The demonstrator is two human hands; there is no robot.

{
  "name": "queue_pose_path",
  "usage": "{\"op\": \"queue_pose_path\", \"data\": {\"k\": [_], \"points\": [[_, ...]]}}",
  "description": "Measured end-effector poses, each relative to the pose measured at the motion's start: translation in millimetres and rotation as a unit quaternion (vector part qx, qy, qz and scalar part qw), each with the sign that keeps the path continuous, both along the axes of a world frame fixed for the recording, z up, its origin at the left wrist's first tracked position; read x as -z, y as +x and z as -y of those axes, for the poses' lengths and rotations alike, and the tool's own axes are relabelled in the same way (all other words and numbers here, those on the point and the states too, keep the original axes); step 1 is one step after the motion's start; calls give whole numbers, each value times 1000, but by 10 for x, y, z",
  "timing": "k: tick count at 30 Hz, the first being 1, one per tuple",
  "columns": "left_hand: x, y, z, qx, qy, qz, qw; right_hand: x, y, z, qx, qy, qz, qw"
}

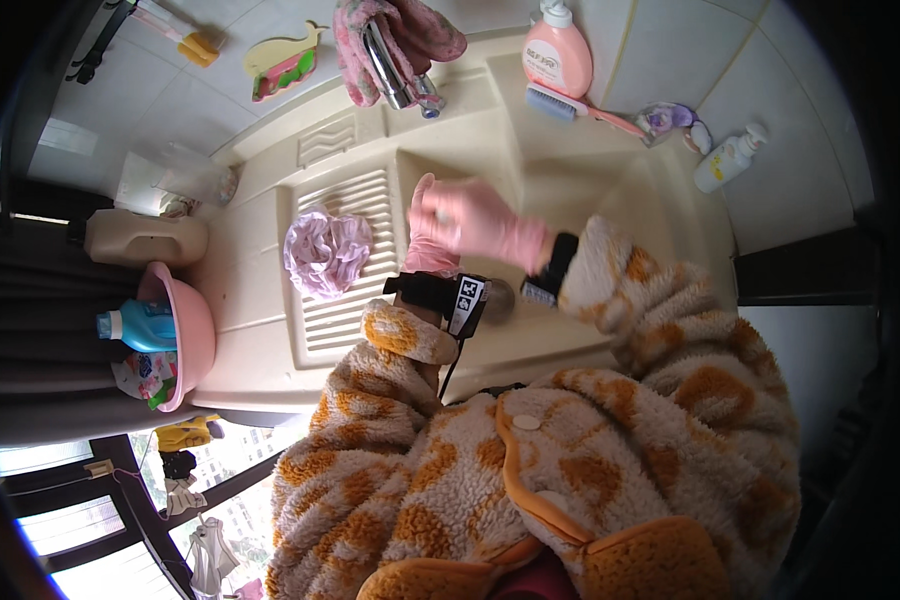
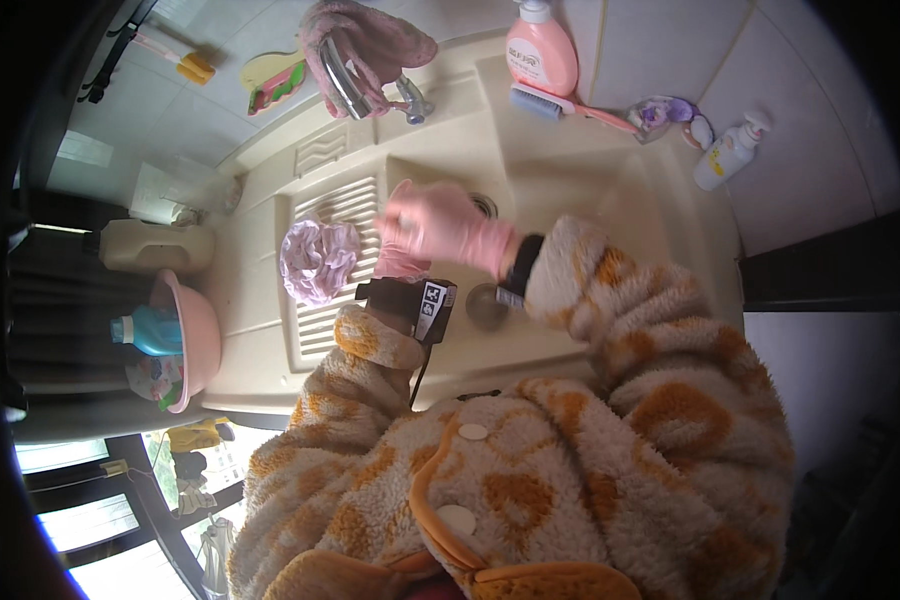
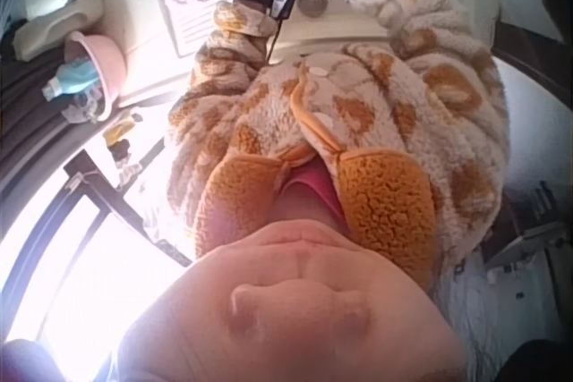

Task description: The person hand-washes several small garments in a utility sink, rinses them, and hangs them on a clothesline to dry. They handle a white cloth, a black and white garment, and a pink cloth, using running water and a washboard.

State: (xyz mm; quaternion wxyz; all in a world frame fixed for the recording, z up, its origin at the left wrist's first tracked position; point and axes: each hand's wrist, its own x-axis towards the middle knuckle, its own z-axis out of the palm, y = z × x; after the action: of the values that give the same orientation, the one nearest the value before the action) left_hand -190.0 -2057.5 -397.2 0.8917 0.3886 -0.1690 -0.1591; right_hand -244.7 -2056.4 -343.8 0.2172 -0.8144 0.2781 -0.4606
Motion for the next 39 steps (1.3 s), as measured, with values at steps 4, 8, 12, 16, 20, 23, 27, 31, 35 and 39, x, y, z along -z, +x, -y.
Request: {"op": "queue_pose_path", "data": {"k": [4, 8, 12, 16, 20, 23, 27, 31, 35, 39], "points": [[-167, 385, -71, 584, 225, -169, 761, -29, -25, 40, 146, 97, -17, 984], [47, 440, -69, 504, -117, -137, 845, 78, 32, -60, -8, 10, 21, 1000], [-35, 446, -141, 569, 173, -125, 794, 238, -10, 133, 106, 113, -1, 988], [-114, 704, -36, 615, 238, -117, 743, 279, -124, 387, 125, 341, 138, 922], [182, 764, 157, 552, 191, -259, 769, 182, 50, 37, 104, 103, 105, 984], [411, 569, 150, 428, -172, -47, 886, 59, 131, -25, 9, -42, 43, 998], [214, 615, -94, 529, 293, 16, 796, 0, 53, 105, 201, 88, -31, 975], [-156, 304, -183, 439, 110, -75, 888, 53, 55, 33, 26, -25, -35, 999], [-295, 184, -184, 337, 60, -92, 935, 104, 76, -2, 62, 95, -43, 993], [-313, 724, -75, 576, 226, -283, 733, 216, -223, 366, 99, 318, -43, 942]]}}
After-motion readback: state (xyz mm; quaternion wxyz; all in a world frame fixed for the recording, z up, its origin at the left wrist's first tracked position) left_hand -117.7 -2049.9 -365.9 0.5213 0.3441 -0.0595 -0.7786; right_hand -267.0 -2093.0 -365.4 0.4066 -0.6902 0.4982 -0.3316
